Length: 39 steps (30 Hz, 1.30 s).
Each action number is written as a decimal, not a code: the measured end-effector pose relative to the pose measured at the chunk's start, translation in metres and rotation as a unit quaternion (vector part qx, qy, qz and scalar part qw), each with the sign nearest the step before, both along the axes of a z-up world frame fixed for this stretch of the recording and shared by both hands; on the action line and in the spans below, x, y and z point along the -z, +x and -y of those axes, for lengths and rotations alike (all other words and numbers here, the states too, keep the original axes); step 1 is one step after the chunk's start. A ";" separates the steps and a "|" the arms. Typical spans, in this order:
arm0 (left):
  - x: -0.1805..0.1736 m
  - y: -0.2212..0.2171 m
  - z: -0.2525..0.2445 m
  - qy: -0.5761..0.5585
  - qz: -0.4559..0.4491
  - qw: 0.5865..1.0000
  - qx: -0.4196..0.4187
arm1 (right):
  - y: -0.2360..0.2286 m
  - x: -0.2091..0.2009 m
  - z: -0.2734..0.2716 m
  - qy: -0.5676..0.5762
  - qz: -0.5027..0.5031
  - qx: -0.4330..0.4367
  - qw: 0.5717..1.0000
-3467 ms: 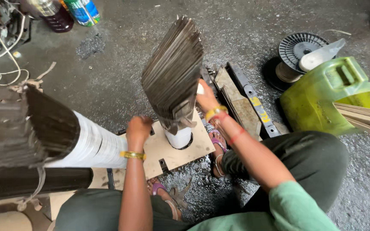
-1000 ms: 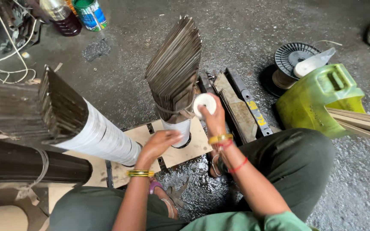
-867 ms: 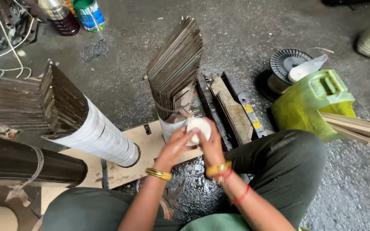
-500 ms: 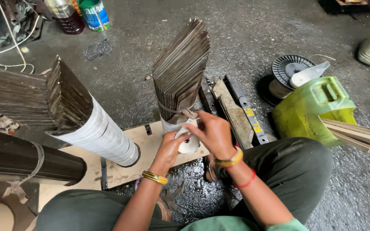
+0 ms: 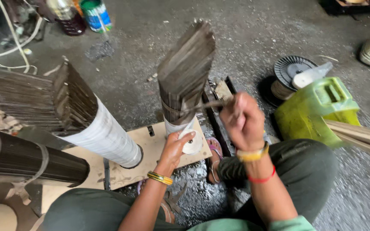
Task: The person wraps white tape around the base of a broom head to secure the bristles. They rotate the broom and apply tape in a spiral pattern, then cut the tape and press it down to finish.
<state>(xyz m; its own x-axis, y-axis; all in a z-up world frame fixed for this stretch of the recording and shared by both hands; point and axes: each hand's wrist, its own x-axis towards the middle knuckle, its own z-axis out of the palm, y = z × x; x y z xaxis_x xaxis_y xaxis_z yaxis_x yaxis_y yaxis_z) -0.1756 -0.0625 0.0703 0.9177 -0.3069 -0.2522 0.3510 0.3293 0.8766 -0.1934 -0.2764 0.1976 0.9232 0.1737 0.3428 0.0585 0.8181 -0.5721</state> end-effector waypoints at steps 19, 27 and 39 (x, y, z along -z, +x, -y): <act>0.008 -0.005 0.001 0.015 0.028 0.999 -0.031 | -0.024 0.010 -0.034 -0.501 0.156 -0.072 0.848; 0.021 -0.005 -0.002 -0.043 0.114 0.992 -0.030 | 0.001 0.043 -0.075 -0.518 0.002 0.277 0.809; 0.017 -0.002 0.001 0.016 0.108 0.994 -0.027 | -0.001 0.040 -0.060 -0.209 -0.164 0.122 0.956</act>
